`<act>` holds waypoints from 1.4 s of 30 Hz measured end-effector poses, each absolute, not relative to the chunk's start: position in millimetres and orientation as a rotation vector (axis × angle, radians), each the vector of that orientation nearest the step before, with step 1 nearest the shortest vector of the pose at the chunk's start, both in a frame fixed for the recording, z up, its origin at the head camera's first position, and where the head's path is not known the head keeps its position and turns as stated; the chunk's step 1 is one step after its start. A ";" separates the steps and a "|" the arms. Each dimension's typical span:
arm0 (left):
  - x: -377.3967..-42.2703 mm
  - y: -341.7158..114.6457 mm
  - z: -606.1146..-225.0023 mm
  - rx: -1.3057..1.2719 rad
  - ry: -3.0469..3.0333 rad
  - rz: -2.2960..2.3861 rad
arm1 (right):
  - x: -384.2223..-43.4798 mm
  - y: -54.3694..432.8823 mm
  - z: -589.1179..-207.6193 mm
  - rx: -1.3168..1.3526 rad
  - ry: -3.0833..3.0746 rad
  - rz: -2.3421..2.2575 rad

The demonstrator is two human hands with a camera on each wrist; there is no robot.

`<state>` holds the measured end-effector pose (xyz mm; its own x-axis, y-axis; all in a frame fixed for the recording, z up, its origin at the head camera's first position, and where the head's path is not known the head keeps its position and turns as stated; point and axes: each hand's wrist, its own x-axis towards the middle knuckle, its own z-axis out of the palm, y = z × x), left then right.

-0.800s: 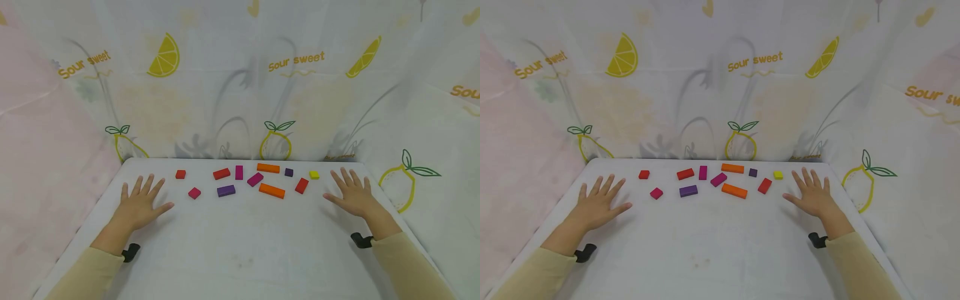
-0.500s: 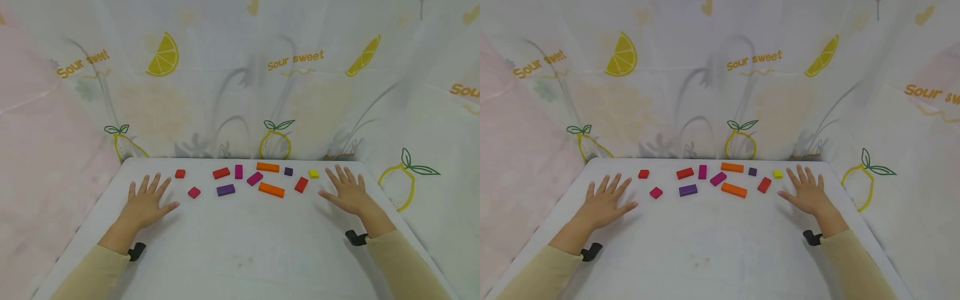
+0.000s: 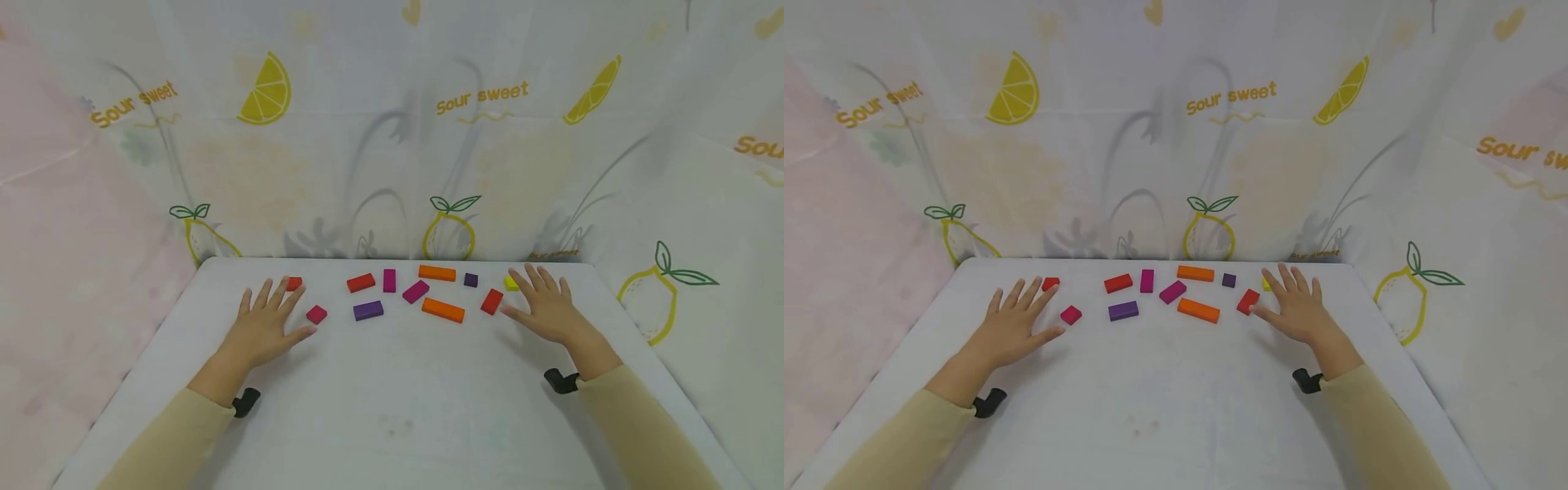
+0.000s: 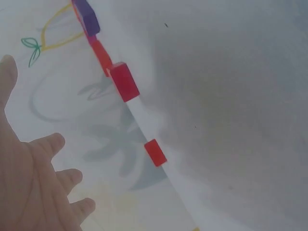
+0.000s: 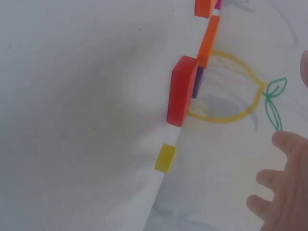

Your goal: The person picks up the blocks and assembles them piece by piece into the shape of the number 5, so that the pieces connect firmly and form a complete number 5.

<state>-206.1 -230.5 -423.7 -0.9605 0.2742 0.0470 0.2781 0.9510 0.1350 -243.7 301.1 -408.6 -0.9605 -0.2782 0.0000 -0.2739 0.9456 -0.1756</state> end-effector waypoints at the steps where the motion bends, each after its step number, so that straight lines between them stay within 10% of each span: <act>1: -207.4 -228.5 -423.7 -0.438 -3.075 -0.223 | -245.1 298.7 -408.3 -0.441 3.074 -0.275; 42: -273.2 -142.4 -424.4 -0.655 -3.023 -0.370 | -295.2 221.3 -410.6 -0.583 2.951 -0.465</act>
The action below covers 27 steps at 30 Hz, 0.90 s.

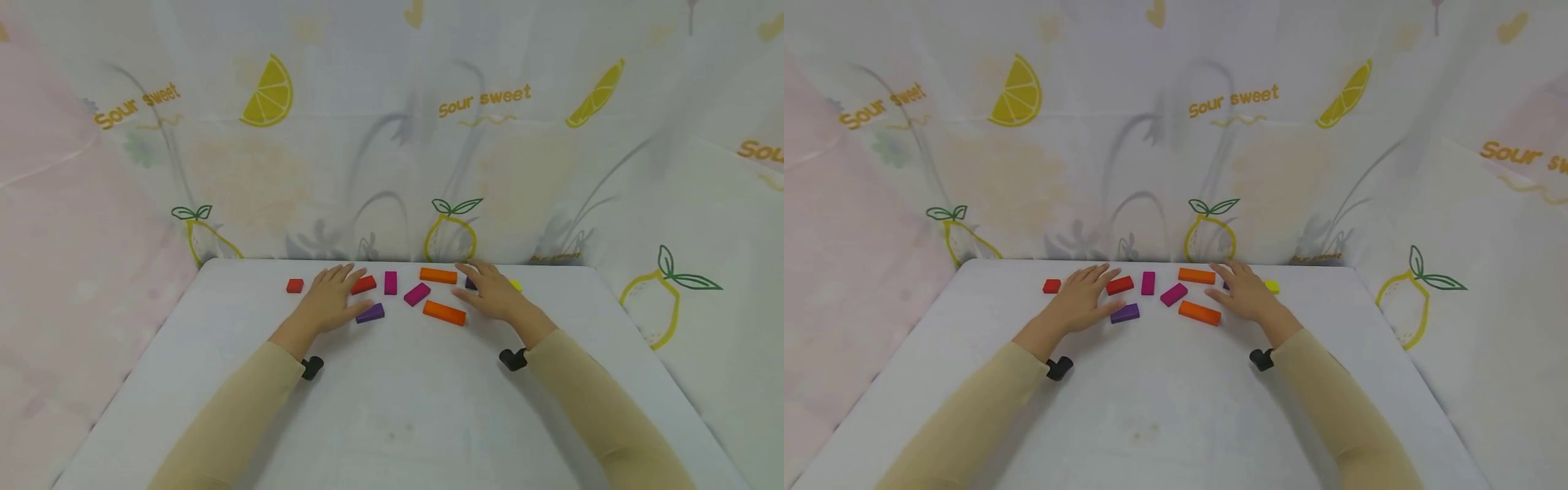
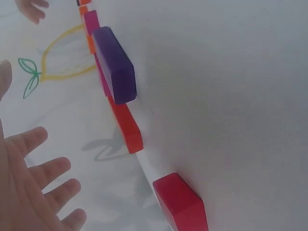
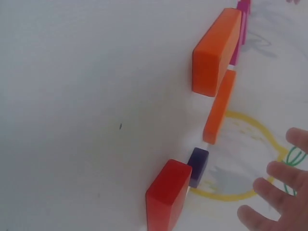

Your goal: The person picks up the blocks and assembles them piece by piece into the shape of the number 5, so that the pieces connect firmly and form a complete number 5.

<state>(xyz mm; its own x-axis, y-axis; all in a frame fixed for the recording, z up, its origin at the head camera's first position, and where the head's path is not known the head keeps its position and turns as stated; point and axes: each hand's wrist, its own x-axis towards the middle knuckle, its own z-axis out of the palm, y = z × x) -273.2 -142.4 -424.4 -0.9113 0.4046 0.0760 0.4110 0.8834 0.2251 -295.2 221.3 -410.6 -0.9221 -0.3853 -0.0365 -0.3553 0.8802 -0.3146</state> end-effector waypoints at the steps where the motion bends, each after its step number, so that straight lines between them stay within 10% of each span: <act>1: -274.9 -140.5 -424.1 -0.653 -3.024 -0.380 | -296.6 220.5 -411.1 -0.590 2.955 -0.475; 27: -310.4 -96.1 -439.4 -0.527 -3.044 -0.625 | -334.4 192.1 -431.6 -0.523 3.016 -0.646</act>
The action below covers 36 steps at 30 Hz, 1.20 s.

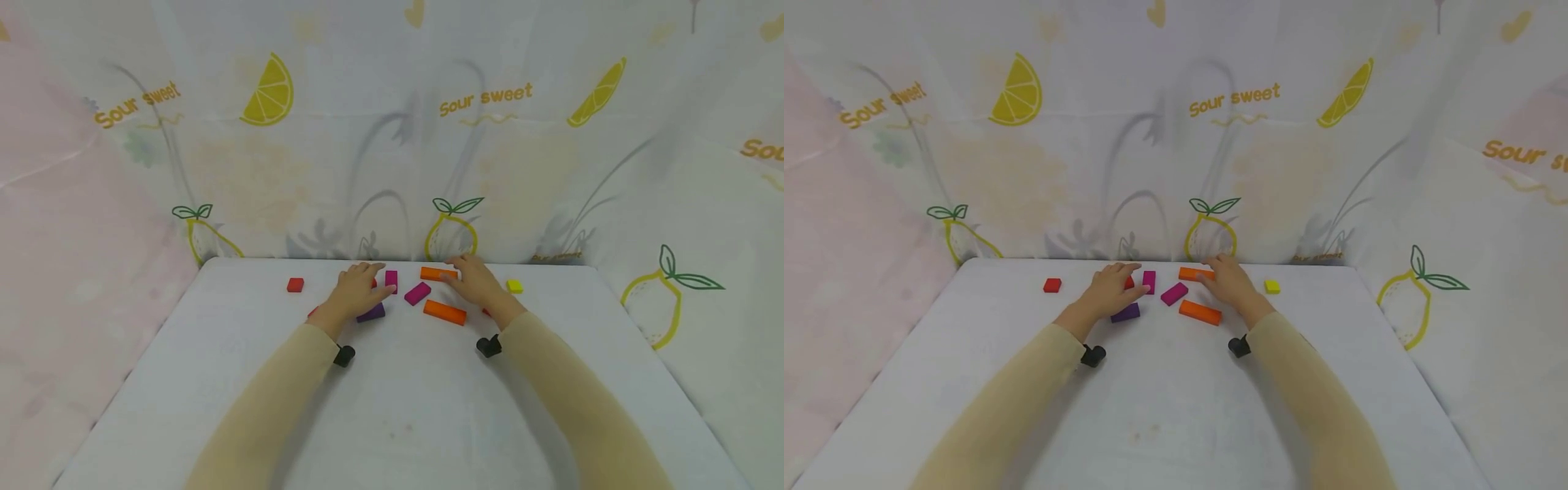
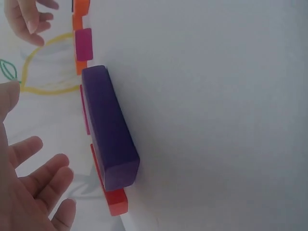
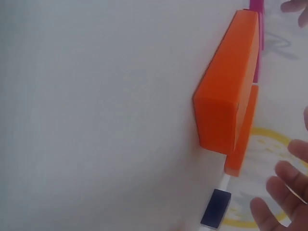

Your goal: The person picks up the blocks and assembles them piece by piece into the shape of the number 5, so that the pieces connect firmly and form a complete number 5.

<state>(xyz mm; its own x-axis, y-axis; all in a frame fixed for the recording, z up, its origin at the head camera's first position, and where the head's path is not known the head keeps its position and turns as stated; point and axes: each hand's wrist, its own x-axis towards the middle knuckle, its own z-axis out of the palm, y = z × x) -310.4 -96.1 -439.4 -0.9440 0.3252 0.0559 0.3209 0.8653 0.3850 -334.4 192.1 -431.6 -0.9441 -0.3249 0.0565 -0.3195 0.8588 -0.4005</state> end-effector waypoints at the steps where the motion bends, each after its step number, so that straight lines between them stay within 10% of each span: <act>1: -312.0 -94.4 -440.5 0.511 3.031 0.615 | -335.8 190.9 -432.0 -0.513 3.012 -0.665; 36: -326.8 -68.4 -452.0 0.243 3.022 0.401 | -358.1 187.4 -443.4 -0.245 2.945 -0.717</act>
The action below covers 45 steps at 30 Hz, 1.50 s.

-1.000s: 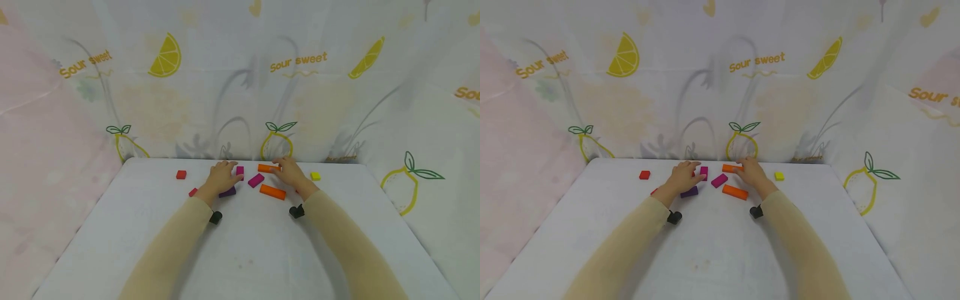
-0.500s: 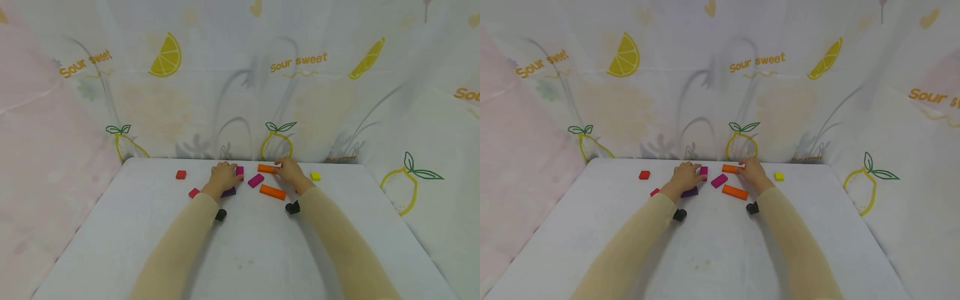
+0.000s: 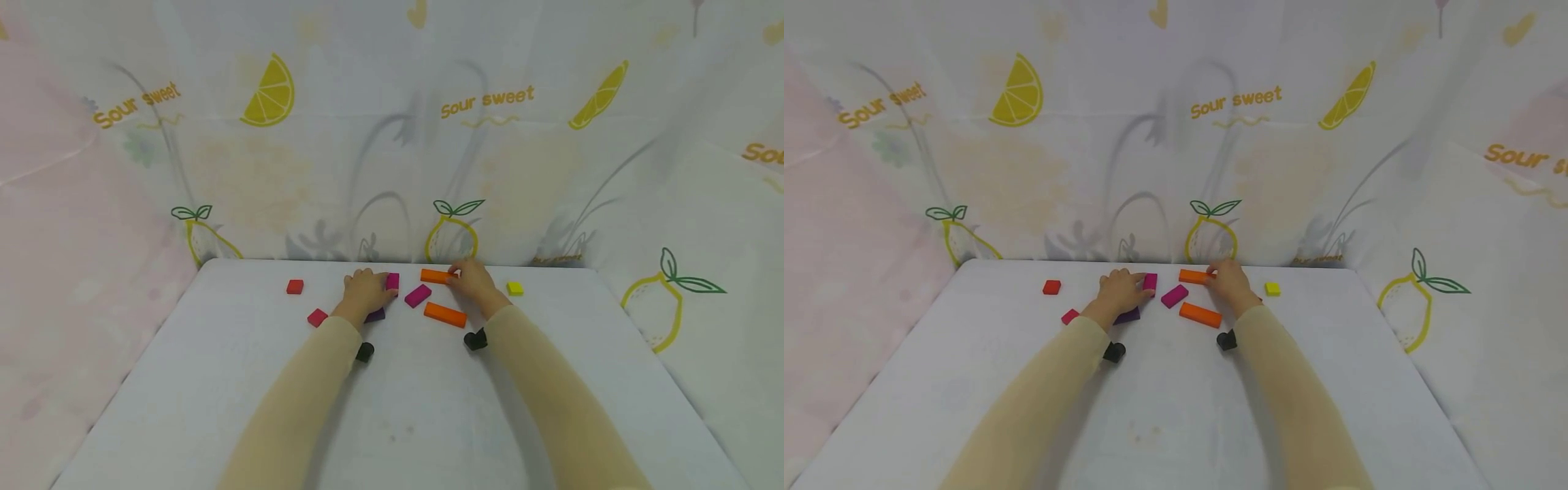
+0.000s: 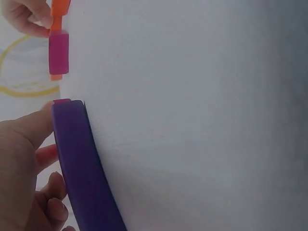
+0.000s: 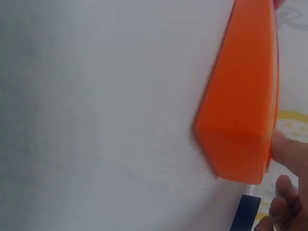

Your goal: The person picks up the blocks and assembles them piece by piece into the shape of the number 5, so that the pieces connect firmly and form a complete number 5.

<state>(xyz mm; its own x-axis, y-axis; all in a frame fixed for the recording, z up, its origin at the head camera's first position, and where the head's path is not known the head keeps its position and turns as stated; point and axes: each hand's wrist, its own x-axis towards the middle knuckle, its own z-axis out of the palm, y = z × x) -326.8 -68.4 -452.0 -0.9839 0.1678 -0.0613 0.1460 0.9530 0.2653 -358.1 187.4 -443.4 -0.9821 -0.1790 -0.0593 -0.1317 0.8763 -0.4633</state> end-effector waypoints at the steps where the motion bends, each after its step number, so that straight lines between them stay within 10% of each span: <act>1: -326.6 -68.3 -452.1 0.242 3.023 0.398 | -358.0 187.3 -443.8 -0.249 2.947 -0.715; 45: -318.5 -52.4 -453.1 0.263 3.043 0.244 | -355.3 167.4 -445.9 -0.340 2.847 -0.682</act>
<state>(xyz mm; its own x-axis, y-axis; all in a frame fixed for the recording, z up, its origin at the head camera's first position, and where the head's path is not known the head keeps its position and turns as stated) -318.5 -52.4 -453.1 -0.9823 0.1764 -0.0635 0.1640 0.9726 0.1646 -355.3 167.4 -445.9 -0.9549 -0.2654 -0.1334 -0.1761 0.8675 -0.4653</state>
